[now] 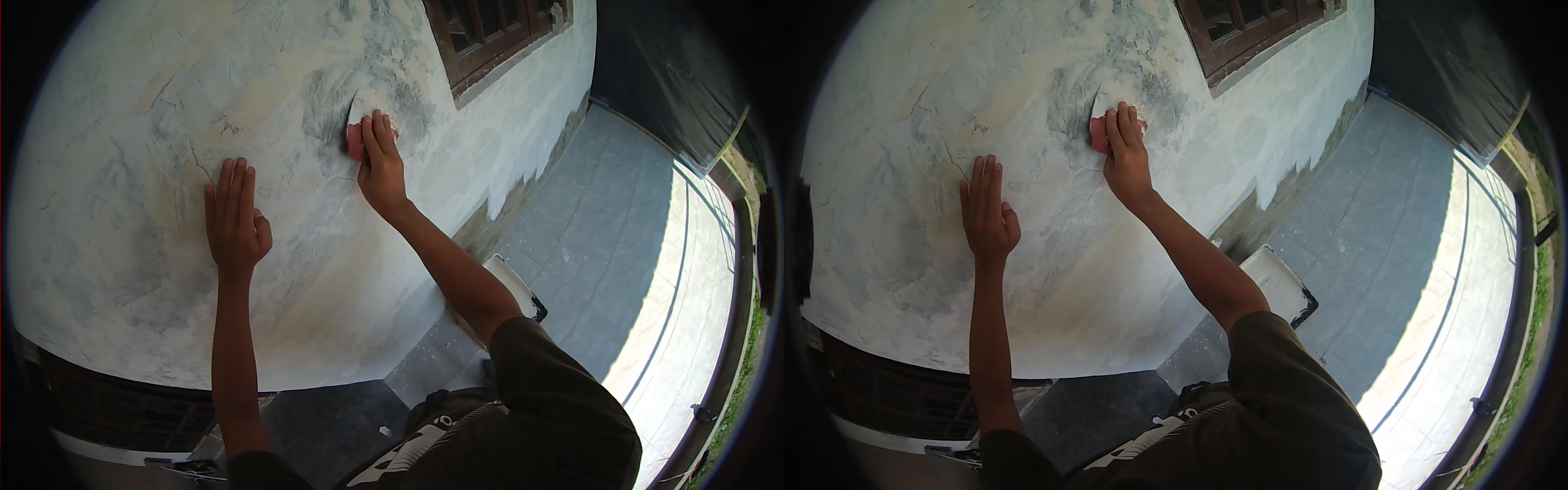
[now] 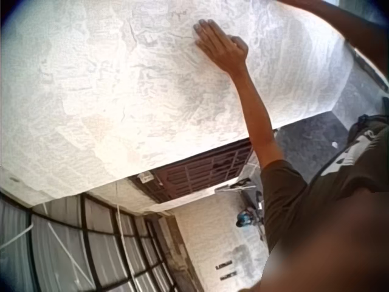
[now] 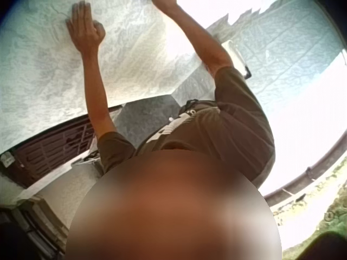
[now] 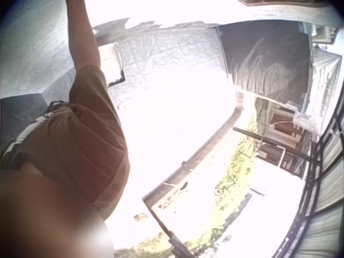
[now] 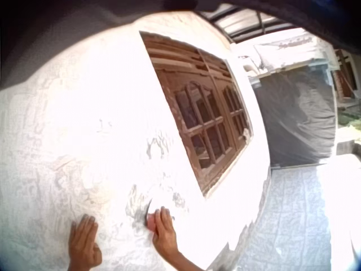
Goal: Applying putty or spackle to cracks in an exterior wall using a putty knife.
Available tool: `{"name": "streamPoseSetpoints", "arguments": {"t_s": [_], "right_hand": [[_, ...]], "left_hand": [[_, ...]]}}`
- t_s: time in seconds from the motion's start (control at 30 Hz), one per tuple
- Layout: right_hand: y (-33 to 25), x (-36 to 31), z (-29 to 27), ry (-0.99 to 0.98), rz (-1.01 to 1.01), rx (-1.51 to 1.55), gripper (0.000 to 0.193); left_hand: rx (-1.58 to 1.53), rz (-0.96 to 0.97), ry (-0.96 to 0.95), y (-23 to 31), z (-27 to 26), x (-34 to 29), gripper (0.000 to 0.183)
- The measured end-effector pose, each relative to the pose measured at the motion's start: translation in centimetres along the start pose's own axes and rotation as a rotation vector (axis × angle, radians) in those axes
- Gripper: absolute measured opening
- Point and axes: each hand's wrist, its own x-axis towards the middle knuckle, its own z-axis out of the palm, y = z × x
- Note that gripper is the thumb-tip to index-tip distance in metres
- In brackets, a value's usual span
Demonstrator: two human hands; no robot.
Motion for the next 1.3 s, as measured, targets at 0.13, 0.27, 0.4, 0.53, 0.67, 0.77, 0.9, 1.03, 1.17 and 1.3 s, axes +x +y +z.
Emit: {"name": "streamPoseSetpoints", "arguments": {"t_s": [0.13,0.27,0.4,0.53,0.67,0.77,0.9,1.03,1.17,1.3], "right_hand": [[-4.3,-7.6,1.4,-0.211,-0.053,0.110,0.070],[-7.4,-15.5,-2.4,-0.699,0.230,0.581,0.058],[-5.0,-16.7,-6.9,-0.554,0.531,0.486,0.030],[-1.8,-7.7,-7.9,-0.143,0.411,0.300,0.032],[-0.2,0.6,-6.5,0.072,0.172,0.255,0.030],[1.3,3.8,-5.0,0.102,-0.004,0.139,0.036],[0.7,1.7,-2.8,0.039,-0.039,0.036,0.051],[-1.5,-3.8,-2.4,-0.108,-0.065,0.131,0.055],[-2.7,-10.2,-4.0,-0.477,0.071,0.421,0.045],[-1.9,-13.2,-6.4,-0.549,0.461,0.452,0.027]], "left_hand": [[-0.008,-0.011,-0.002,-0.1,0.1,0.2,0.061],[-0.002,0.002,0.011,-0.9,-0.4,-0.4,0.062],[-0.020,-0.010,0.010,-0.3,0.7,0.0,0.062],[-0.023,-0.013,0.012,-0.2,0.0,0.2,0.062],[-0.022,-0.016,-0.003,-0.4,0.0,-0.3,0.062],[-0.029,-0.011,0.006,-0.1,0.0,-0.1,0.062],[-0.015,-0.009,0.001,-0.1,-0.1,0.0,0.061],[0.001,-0.009,0.010,-0.1,0.0,0.2,0.061],[-0.012,-0.005,0.011,-0.3,0.4,0.2,0.061],[-0.011,-0.007,0.008,-0.6,0.1,-0.1,0.062]]}}
